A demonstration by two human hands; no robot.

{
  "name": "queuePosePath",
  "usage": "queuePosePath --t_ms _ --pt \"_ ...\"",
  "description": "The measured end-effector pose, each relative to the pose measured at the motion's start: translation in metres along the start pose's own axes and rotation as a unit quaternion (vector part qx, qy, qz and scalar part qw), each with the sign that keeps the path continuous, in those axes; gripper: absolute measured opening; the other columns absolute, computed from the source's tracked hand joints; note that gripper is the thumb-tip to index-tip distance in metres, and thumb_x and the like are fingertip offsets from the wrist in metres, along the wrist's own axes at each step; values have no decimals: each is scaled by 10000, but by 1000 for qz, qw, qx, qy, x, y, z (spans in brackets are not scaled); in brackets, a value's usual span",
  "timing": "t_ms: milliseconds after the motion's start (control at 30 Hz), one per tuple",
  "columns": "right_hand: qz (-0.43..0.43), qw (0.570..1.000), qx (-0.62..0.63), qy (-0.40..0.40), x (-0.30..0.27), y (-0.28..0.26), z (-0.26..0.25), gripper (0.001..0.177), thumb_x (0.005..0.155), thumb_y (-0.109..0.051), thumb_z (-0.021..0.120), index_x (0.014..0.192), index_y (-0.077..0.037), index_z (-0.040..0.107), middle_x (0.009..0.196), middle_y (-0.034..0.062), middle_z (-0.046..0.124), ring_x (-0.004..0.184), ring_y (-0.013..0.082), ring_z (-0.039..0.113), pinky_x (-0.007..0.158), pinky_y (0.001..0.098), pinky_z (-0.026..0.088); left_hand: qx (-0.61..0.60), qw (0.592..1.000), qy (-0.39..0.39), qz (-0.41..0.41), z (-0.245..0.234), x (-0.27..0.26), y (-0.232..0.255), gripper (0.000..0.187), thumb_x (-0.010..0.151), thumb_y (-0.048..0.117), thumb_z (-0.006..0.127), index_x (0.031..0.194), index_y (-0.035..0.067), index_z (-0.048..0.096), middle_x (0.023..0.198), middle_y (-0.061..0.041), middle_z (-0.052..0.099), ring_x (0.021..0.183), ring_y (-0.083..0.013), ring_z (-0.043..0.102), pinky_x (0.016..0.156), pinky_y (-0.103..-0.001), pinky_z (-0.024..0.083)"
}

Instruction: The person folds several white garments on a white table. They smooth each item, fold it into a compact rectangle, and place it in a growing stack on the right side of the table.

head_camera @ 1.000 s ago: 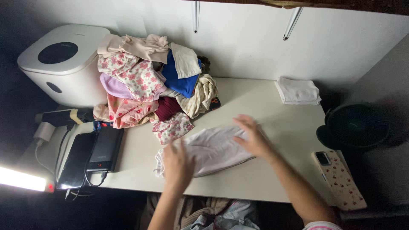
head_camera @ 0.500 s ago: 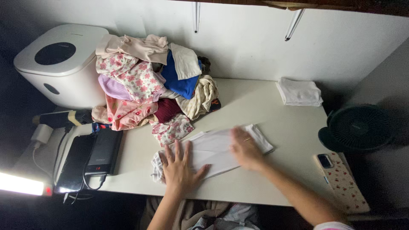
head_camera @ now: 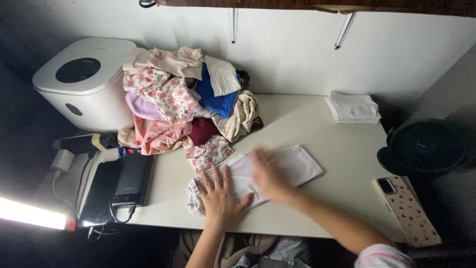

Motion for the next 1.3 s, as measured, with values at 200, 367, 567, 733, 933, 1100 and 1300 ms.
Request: queuePosePath --t_ms 200,367,567,733,933,1100,1300 --pt "-155 972 67 -166 6 -85 48 626 1081 -236 425 1612 37 236 1682 236 283 1555 336 264 1258 454 173 75 992 99 24 -13 0 1 1154 813 769 535 1599 31 126 1666 -259 91 1490 -565 -2 1147 -678 40" --pt "-117 970 -142 -160 23 2 56 568 1091 -331 376 1598 -94 279 1686 107 276 1578 240 246 1297 423 171 -19 1000 -2 -1 -1 0 -1 1217 804 839 487 1588 -11 104 1660 -257 46 1517 -517 -33 1191 -639 -15" --pt "40 976 -158 -143 33 104 31 614 1067 -396 331 1605 -110 251 1680 114 240 1547 273 208 1253 446 129 -117 967 219 60 -9 -18 -9 1085 904 818 387 1582 -8 204 1628 -301 168 1531 -462 53 1231 -557 11" --pt "53 974 -178 -127 17 117 7 621 1058 -403 335 1610 -128 263 1669 121 248 1548 298 201 1250 466 129 37 965 261 -8 -13 -33 -36 946 918 712 292 1518 -19 293 1610 -180 253 1523 -309 105 1187 -654 -49" --pt "86 967 -185 -150 18 112 5 592 1052 -398 353 1593 -169 276 1671 124 239 1553 299 175 1250 476 118 62 993 24 -93 -3 4 -41 623 1009 380 434 1491 -10 369 1680 -219 138 1575 -426 31 1206 -661 -59" --pt "79 965 -193 -160 17 112 5 669 965 -378 447 1591 -207 285 1689 125 224 1548 301 161 1243 481 109 -202 967 104 118 5 55 71 734 920 210 544 1541 -56 259 1653 -281 179 1526 -414 107 1226 -546 87" --pt "73 964 -200 -162 17 131 1 729 910 -322 548 1576 -182 287 1657 145 228 1532 323 184 1225 482 147 -200 922 118 309 22 80 153 761 1008 396 429 1598 -40 227 1669 -247 221 1556 -402 171 1238 -577 95"
Point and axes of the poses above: each hand's wrist, its own x-axis towards the middle knuckle, its own z-axis out of the palm, y = z × x, the point moved 9 cm from there along x, towards the middle knuckle
